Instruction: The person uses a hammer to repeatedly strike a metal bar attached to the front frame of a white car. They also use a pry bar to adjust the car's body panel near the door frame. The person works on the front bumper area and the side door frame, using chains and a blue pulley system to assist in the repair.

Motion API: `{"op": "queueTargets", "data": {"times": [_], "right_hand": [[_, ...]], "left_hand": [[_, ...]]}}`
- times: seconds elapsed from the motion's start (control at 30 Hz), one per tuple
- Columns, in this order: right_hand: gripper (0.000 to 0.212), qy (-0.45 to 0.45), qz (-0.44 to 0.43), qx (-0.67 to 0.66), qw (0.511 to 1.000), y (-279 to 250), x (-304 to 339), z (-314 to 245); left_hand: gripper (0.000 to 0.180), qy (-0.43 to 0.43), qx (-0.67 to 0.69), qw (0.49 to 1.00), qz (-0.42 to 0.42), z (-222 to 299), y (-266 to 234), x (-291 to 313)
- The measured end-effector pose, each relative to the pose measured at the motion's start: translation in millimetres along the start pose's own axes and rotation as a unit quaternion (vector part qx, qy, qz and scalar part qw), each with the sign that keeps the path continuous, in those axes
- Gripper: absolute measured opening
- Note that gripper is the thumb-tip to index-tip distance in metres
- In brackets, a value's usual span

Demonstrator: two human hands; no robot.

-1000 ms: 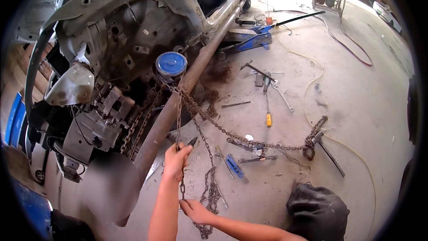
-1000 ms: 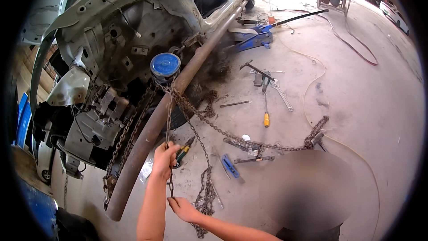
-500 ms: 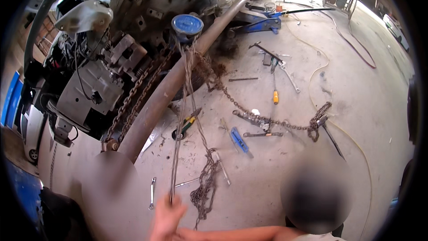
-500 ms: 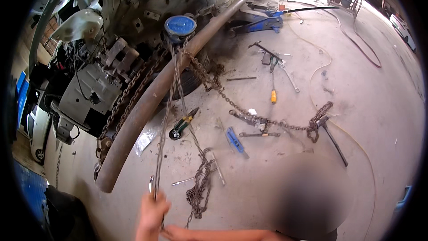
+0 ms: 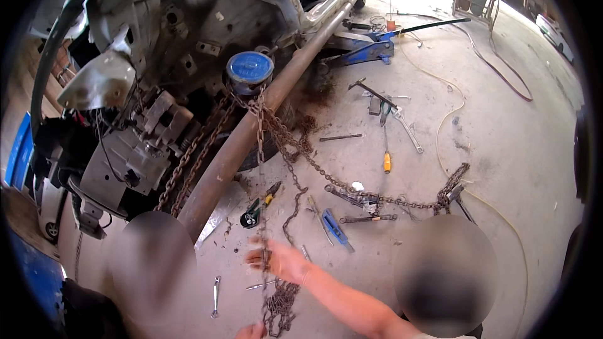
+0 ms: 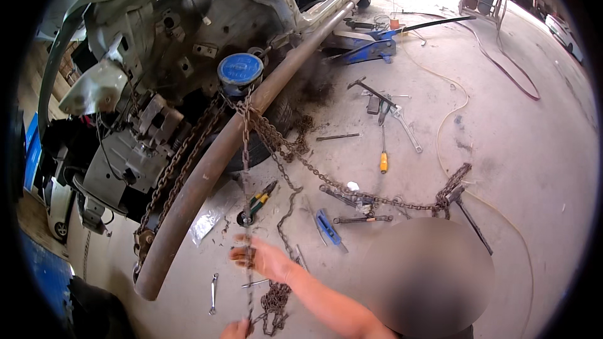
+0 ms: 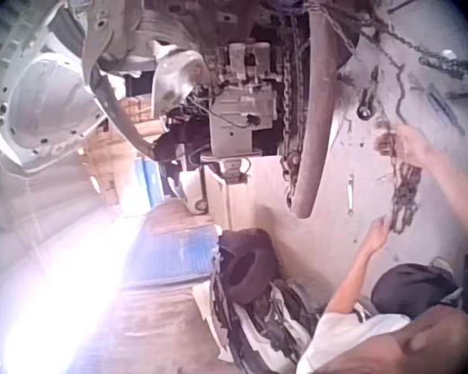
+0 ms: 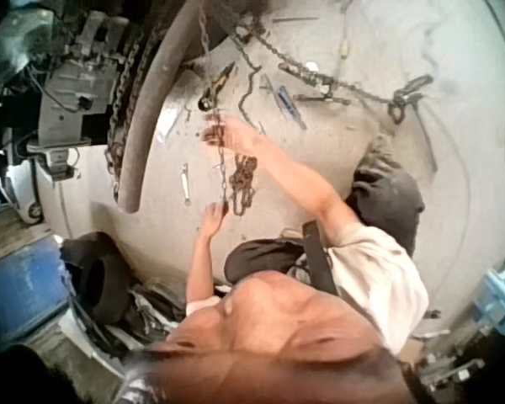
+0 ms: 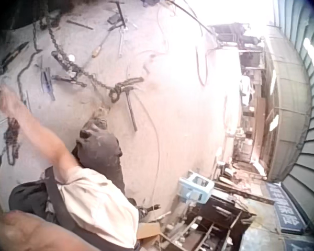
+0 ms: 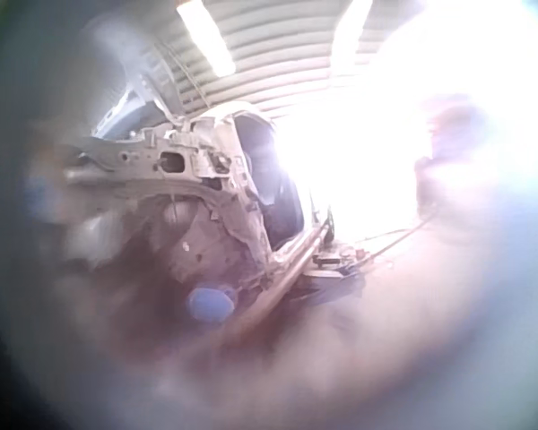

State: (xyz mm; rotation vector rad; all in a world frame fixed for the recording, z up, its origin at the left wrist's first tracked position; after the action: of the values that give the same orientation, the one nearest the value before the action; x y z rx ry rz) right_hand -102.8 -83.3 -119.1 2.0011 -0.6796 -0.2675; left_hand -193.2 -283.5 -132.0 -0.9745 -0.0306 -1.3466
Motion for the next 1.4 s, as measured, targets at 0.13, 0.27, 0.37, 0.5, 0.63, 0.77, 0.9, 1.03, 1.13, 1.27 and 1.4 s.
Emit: {"op": "queueTargets", "data": {"times": [0.13,0.27,0.37,0.5,0.63,0.77,0.9,1.03,1.13,1.27,1.4], "right_hand": [[0.038,-0.049,0.106,-0.043,0.992,8,25,-24],[0.037,-0.150,0.208,0.152,0.954,12,28,-39],[0.045,-0.209,0.258,0.302,0.893,27,48,-79],[0.043,-0.229,0.263,0.327,0.879,39,51,-70],[0.042,-0.214,0.241,0.328,0.888,19,27,-58],[0.039,-0.099,0.197,0.222,0.950,18,29,-37],[0.039,-0.027,0.191,0.076,0.978,42,61,-51],[0.043,0.010,0.217,-0.002,0.976,98,89,-91],[0.042,0.034,0.227,-0.036,0.973,143,92,-119],[0.037,0.029,0.281,-0.090,0.955,166,100,-152],[0.033,0.059,0.316,-0.148,0.935,163,113,-164]], "left_hand": [[0.064,0.146,0.183,0.972,0.025,126,-7,-123],[0.046,0.114,0.385,0.916,-0.009,317,-16,-178],[0.028,0.146,0.376,0.915,-0.022,333,-22,-171],[0.026,0.169,0.399,0.900,-0.044,331,-31,-165],[0.027,0.160,0.386,0.908,-0.033,316,-24,-170],[0.029,0.124,0.401,0.907,-0.013,293,-23,-178],[0.024,0.099,0.510,0.852,-0.071,325,-12,-148],[0.021,0.020,0.564,0.811,-0.154,356,-12,-118],[0.041,-0.008,0.486,0.864,-0.129,334,-28,-84],[0.069,-0.091,0.423,0.883,-0.183,298,-27,7],[0.058,-0.092,0.374,0.918,-0.093,302,-26,67]]}}
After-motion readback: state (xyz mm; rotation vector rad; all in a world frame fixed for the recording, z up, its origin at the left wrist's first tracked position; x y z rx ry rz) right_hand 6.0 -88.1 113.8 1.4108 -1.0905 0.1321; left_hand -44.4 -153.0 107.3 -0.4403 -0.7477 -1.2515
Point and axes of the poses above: each hand's wrist, its own x-axis away from the middle knuckle, its own y-axis out of the palm, z = x × y, the point moved 10 cm from there along -x, towards the middle knuckle, and after that the axes turned 4 degrees about x, right-handed, at the moved point
